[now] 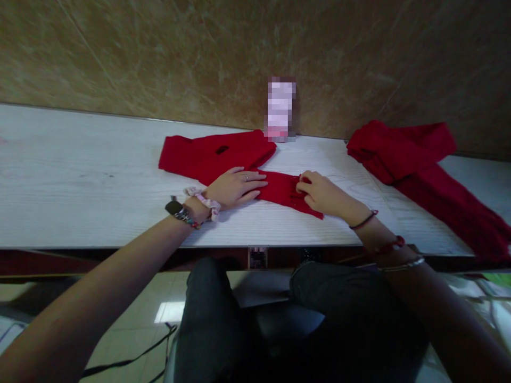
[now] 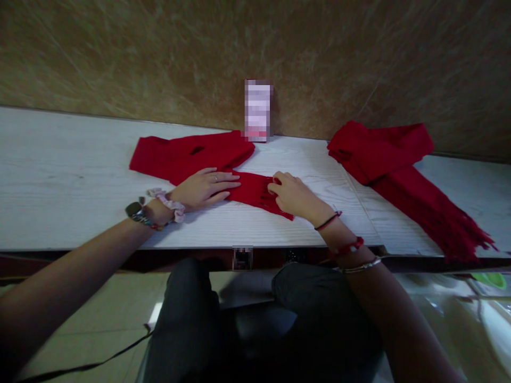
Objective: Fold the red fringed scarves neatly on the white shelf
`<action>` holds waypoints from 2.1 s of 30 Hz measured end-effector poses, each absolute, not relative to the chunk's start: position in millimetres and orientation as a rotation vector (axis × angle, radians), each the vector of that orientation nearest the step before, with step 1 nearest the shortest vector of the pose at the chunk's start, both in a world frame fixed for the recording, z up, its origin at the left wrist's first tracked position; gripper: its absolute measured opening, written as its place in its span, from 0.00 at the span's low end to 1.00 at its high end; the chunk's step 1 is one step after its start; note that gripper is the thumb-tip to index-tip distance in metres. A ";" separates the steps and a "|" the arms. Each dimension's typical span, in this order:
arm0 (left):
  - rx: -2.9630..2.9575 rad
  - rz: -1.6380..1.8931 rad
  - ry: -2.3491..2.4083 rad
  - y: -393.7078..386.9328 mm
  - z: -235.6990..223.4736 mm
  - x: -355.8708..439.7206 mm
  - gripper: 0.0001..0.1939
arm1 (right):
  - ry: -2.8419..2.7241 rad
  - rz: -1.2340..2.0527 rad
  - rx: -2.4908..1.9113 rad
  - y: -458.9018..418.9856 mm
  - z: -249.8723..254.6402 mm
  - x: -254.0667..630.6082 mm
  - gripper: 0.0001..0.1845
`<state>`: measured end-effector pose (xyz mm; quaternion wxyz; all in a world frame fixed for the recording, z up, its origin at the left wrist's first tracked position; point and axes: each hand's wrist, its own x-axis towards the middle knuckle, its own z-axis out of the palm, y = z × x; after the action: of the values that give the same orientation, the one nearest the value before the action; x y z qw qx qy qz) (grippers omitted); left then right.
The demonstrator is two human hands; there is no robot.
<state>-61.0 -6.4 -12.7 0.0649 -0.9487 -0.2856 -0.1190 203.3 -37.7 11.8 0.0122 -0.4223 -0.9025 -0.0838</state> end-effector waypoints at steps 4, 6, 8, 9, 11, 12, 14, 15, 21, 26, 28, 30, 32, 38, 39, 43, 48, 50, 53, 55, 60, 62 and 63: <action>-2.867 -0.362 -0.855 -6.0 -12.9 -61.2 0.20 | -2.873 -0.299 -1.400 -37.2 7.7 224.1 0.13; -2.870 -0.361 -0.853 -5.8 -12.8 -61.0 0.20 | -2.865 -0.282 -1.488 -39.7 11.4 243.7 0.12; -2.874 -0.362 -0.851 -5.5 -12.7 -60.8 0.20 | -2.772 -0.287 -1.563 -42.3 17.6 257.3 0.12; -2.876 -0.363 -0.850 -5.3 -12.7 -60.8 0.20 | -2.703 -0.290 -1.556 -43.2 20.7 259.2 0.12; -2.877 -0.366 -0.849 -5.2 -12.8 -60.7 0.20 | -2.602 -0.262 -1.428 -43.4 25.1 251.6 0.12; -2.874 -0.368 -0.849 -5.1 -13.0 -60.7 0.20 | -2.589 -0.228 -1.332 -42.4 25.7 243.0 0.12; -2.867 -0.372 -0.853 -5.3 -13.1 -60.7 0.20 | -2.667 -0.155 -1.161 -38.4 23.8 221.4 0.12; -2.863 -0.372 -0.857 -5.5 -13.2 -60.7 0.21 | -2.743 -0.131 -1.102 -35.7 21.9 211.0 0.11; -2.855 -0.351 -0.873 -6.7 -12.7 -61.1 0.21 | -2.986 -0.124 -1.044 -26.7 15.8 196.6 0.09; -2.859 -0.357 -0.867 -6.3 -12.9 -61.1 0.20 | -2.917 -0.082 -1.411 -34.1 17.8 235.1 0.09; -2.860 -0.367 -0.868 -6.2 -12.9 -60.9 0.21 | -2.878 -0.045 -1.532 -37.2 20.7 249.7 0.09; -2.862 -0.375 -0.868 -6.3 -12.8 -60.8 0.20 | -2.810 -0.050 -1.511 -39.9 25.5 255.1 0.09; -2.865 -0.379 -0.864 -6.6 -12.8 -60.7 0.20 | -2.720 -0.082 -1.366 -41.7 30.2 247.8 0.10; -2.851 -0.389 -0.885 -7.0 -13.0 -61.0 0.21 | -2.778 -0.052 -1.043 -34.6 20.4 194.7 0.10; -2.850 -0.387 -0.889 -7.0 -13.0 -61.1 0.21 | -2.802 -0.055 -1.048 -32.4 16.8 190.3 0.09; -2.857 -0.374 -0.881 -7.1 -12.8 -61.2 0.21 | -2.868 -0.034 -1.056 -27.9 11.9 190.1 0.09; -2.869 -0.381 -0.884 -7.2 -12.3 -60.7 0.20 | -2.894 0.114 -1.052 -29.1 16.3 197.6 0.10; -2.873 -0.376 -0.892 -7.2 -11.8 -60.4 0.20 | -2.849 0.148 -1.017 -28.3 14.0 198.6 0.10; -2.879 -0.363 -0.901 -7.2 -11.3 -60.5 0.20 | -2.780 0.170 -0.960 -27.3 9.3 199.2 0.14; -2.880 -0.357 -0.898 -7.1 -11.5 -61.0 0.20 | -2.778 0.194 -0.963 -28.2 8.7 199.5 0.15; -2.875 -0.353 -0.886 -6.3 -12.9 -61.7 0.20 | -2.902 0.171 -1.059 -33.9 16.3 201.4 0.13; -2.877 -0.357 -0.880 -6.2 -13.1 -61.7 0.20 | -2.947 0.115 -1.100 -35.8 19.2 203.1 0.14; -2.877 -0.359 -0.879 -6.2 -13.1 -61.6 0.20 | -2.966 0.086 -1.117 -36.5 20.1 204.4 0.14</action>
<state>-61.6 -6.2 -13.1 0.0559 -0.9481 -0.2897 -0.1184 204.4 -36.5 20.1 -0.0143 -0.3523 -0.9354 0.0272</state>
